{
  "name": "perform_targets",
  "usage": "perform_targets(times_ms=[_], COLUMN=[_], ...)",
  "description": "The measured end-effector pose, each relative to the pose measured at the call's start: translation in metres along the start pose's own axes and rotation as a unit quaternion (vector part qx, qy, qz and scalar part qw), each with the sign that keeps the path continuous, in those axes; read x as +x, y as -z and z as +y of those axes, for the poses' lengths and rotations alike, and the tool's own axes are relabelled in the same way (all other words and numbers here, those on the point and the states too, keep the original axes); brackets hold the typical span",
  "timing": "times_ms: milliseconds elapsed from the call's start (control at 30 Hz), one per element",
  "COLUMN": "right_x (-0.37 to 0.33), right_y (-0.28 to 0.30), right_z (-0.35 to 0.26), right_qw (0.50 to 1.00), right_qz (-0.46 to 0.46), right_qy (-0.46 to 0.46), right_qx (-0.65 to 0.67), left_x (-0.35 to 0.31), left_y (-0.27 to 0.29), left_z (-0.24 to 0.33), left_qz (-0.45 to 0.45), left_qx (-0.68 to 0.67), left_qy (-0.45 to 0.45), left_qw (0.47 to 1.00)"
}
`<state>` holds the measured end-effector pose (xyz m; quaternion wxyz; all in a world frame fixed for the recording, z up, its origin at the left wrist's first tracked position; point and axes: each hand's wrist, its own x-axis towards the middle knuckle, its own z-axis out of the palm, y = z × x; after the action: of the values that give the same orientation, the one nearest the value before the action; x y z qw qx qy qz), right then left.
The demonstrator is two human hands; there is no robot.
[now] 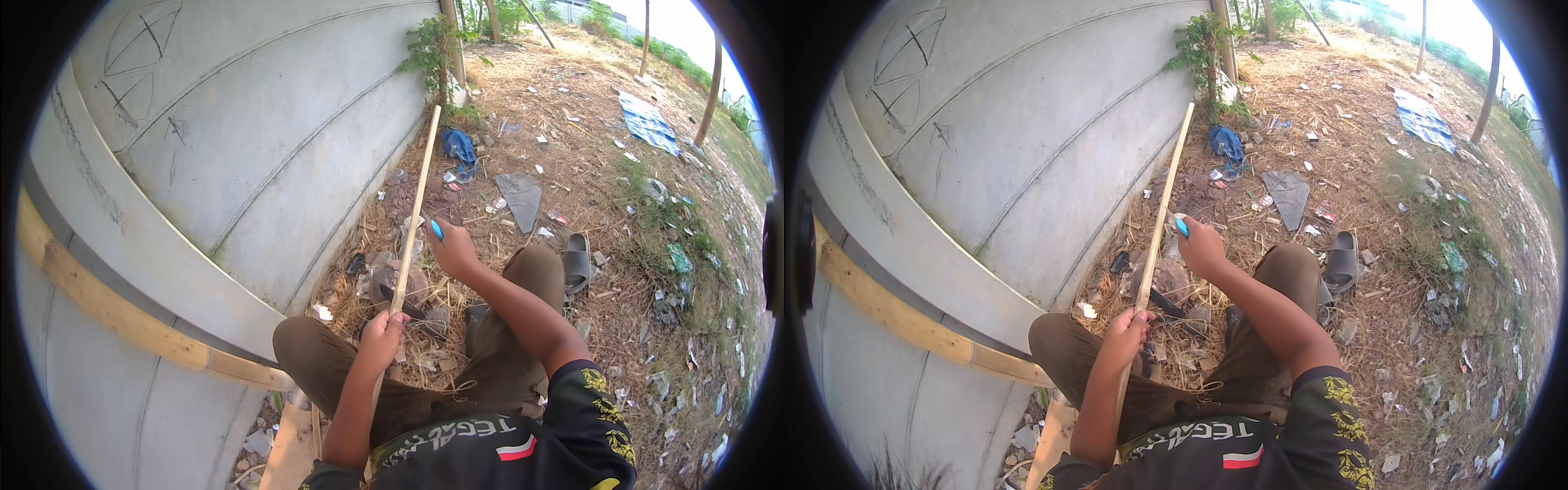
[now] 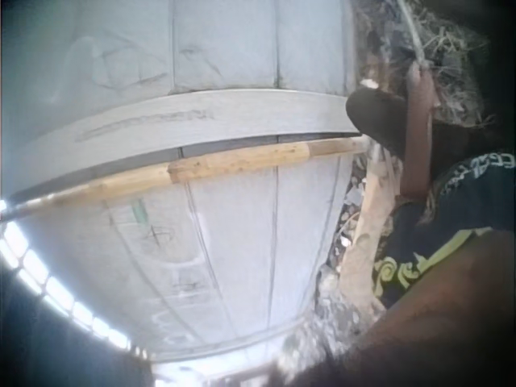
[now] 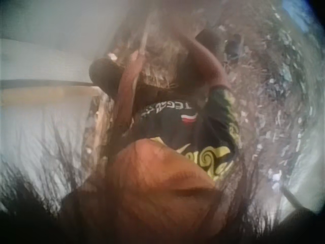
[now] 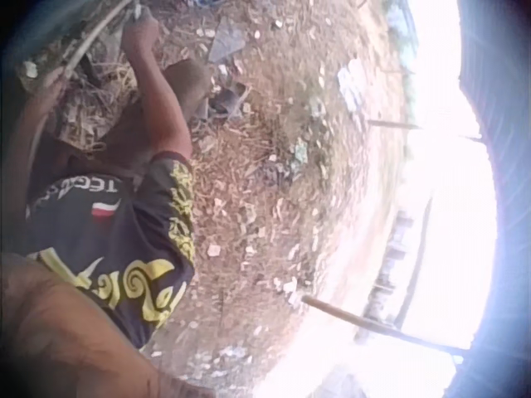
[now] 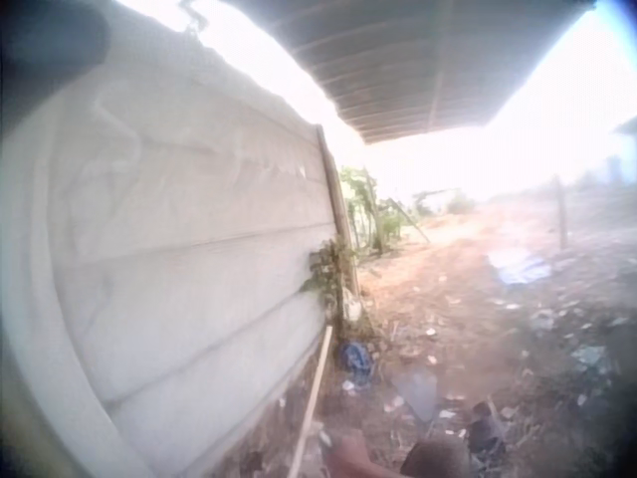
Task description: The person sits on the ground and uses a utility knife to shave and sharpen a thin wooden stick. They rotate the stick and scrape along its length to create a pointed tip, then switch to a larger knife to further refine the point.
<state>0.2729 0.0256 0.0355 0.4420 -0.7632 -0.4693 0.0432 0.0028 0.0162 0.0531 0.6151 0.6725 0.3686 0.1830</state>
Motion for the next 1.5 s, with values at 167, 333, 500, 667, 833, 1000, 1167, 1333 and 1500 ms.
perform_targets(times_ms=[167, 333, 500, 667, 833, 1000, 1167, 1333, 1500], right_x=[-0.038, -0.043, -0.023, -0.008, 0.004, 0.047, 0.081, 0.122, 0.092], right_y=[-0.013, -0.033, -0.028, -0.028, -0.025, 0.015, 0.049, 0.121, 0.125], right_z=[-0.035, -0.042, -0.041, -0.021, -0.019, -0.014, 0.026, 0.086, 0.062], right_qw=[0.959, 0.940, 0.918, 0.933, 0.933, 0.937, 0.926, 0.906, 0.944], right_qz=[-0.182, -0.156, -0.143, -0.088, -0.038, -0.049, -0.032, 0.033, 0.070], right_qy=[0.099, 0.180, 0.196, 0.182, 0.175, 0.003, -0.095, -0.168, -0.207], right_qx=[-0.194, -0.244, -0.312, -0.297, -0.312, -0.347, -0.364, -0.387, -0.247], left_x=[0.009, 0.002, 0.002, 0.001, 0.001, -0.016, -0.066, -0.153, -0.152], left_y=[-0.013, -0.018, -0.021, -0.022, -0.024, -0.049, -0.059, -0.020, 0.005], left_z=[-0.008, 0.002, -0.002, 0.002, 0.010, -0.001, -0.003, -0.020, -0.018], left_qz=[0.166, 0.173, 0.177, 0.160, 0.156, 0.129, 0.075, 0.023, 0.036], left_qx=[0.285, 0.328, 0.360, 0.353, 0.328, 0.314, 0.318, 0.353, 0.192], left_qy=[-0.065, -0.044, -0.023, -0.032, -0.052, -0.079, -0.010, -0.012, 0.058], left_qw=[0.942, 0.927, 0.916, 0.921, 0.930, 0.937, 0.945, 0.935, 0.979])
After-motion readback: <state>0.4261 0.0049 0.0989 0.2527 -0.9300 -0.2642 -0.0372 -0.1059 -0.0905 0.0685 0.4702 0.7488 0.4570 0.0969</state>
